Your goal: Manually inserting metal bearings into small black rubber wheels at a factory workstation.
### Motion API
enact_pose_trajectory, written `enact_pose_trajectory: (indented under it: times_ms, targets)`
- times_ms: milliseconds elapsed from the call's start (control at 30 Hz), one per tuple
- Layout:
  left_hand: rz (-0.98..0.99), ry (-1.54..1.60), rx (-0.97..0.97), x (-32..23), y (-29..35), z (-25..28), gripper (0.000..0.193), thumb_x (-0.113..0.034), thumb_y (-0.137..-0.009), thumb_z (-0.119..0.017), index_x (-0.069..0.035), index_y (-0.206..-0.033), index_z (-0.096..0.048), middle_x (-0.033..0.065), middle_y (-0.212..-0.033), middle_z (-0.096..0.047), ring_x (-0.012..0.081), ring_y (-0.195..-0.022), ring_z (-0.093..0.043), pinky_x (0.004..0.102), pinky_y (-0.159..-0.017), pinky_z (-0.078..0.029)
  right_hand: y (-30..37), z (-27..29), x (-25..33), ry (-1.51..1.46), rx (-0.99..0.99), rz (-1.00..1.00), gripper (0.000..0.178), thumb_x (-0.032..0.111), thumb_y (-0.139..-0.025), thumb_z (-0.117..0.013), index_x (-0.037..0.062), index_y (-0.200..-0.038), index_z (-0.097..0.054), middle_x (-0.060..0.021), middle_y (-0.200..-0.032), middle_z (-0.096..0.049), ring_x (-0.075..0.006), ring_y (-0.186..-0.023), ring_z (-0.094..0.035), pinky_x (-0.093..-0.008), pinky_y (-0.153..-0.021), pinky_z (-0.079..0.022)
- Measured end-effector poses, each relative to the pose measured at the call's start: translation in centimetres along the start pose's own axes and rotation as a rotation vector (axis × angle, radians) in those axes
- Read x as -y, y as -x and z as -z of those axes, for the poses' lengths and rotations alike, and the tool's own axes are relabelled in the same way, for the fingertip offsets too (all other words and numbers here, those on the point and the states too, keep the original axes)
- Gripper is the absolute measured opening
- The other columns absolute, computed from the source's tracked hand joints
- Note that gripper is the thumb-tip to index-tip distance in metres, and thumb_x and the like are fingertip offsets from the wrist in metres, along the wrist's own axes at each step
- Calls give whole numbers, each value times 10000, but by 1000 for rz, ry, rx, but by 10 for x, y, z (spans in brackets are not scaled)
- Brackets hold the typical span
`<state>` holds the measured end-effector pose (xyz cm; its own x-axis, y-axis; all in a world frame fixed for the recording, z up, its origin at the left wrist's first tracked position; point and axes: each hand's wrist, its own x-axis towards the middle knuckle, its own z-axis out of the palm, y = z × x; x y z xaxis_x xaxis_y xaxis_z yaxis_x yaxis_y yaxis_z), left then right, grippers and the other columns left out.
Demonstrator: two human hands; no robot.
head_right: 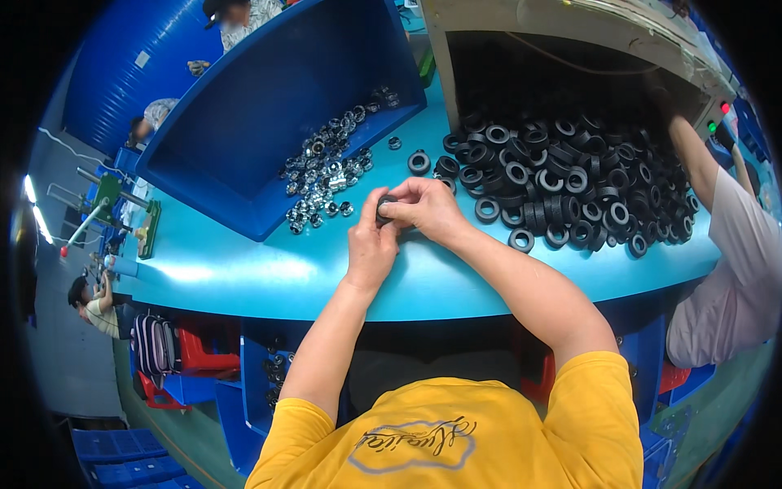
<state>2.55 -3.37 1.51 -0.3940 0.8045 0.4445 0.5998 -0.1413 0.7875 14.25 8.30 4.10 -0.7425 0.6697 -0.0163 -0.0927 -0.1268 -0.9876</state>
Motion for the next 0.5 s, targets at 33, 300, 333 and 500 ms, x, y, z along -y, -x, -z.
enact_pose_trajectory:
  times_ms: [33, 300, 333, 500]
  targets:
    - [-86, -60, -38, 5, 0, -2, 519, 59, -971, -614, -26, -1471, -500, 93, -925, -706, 110, -699, -669, 281, -562, -543, 0, 0, 0, -21, 6, -15, 240, 121, -884, -844, -21, -1039, -728, -90, -926, -778, -128, -812, -734, -281, -749, -602]
    - [296, 474, 152, -16, -11, 14, 489, -18, -1014, -573, -48, -1497, -504, 75, -875, -674, 132, -663, -639, 269, -544, -512, -4, 17, 11, -137, 190, -160, 271, 164, -942, -786, 15, -1152, -703, -81, -1011, -747, -131, -894, -727, -278, -824, -604]
    - [328, 537, 197, -16, -12, 23, 477, -56, -1033, -561, -48, -1505, -502, 70, -865, -666, 123, -648, -624, 257, -533, -498, -4, 17, 12, -114, 183, -161, 269, 162, -943, -776, 11, -1153, -702, -82, -1007, -747, -132, -888, -727, -280, -825, -605]
    - [391, 513, 212, -11, -11, 23, 431, -142, -1097, -480, -35, -1513, -510, 59, -859, -662, 103, -616, -600, 241, -521, -477, 0, 9, 16, 59, 96, -137, 243, 140, -943, -733, -12, -1131, -708, -77, -980, -748, -140, -846, -728, -291, -828, -610]
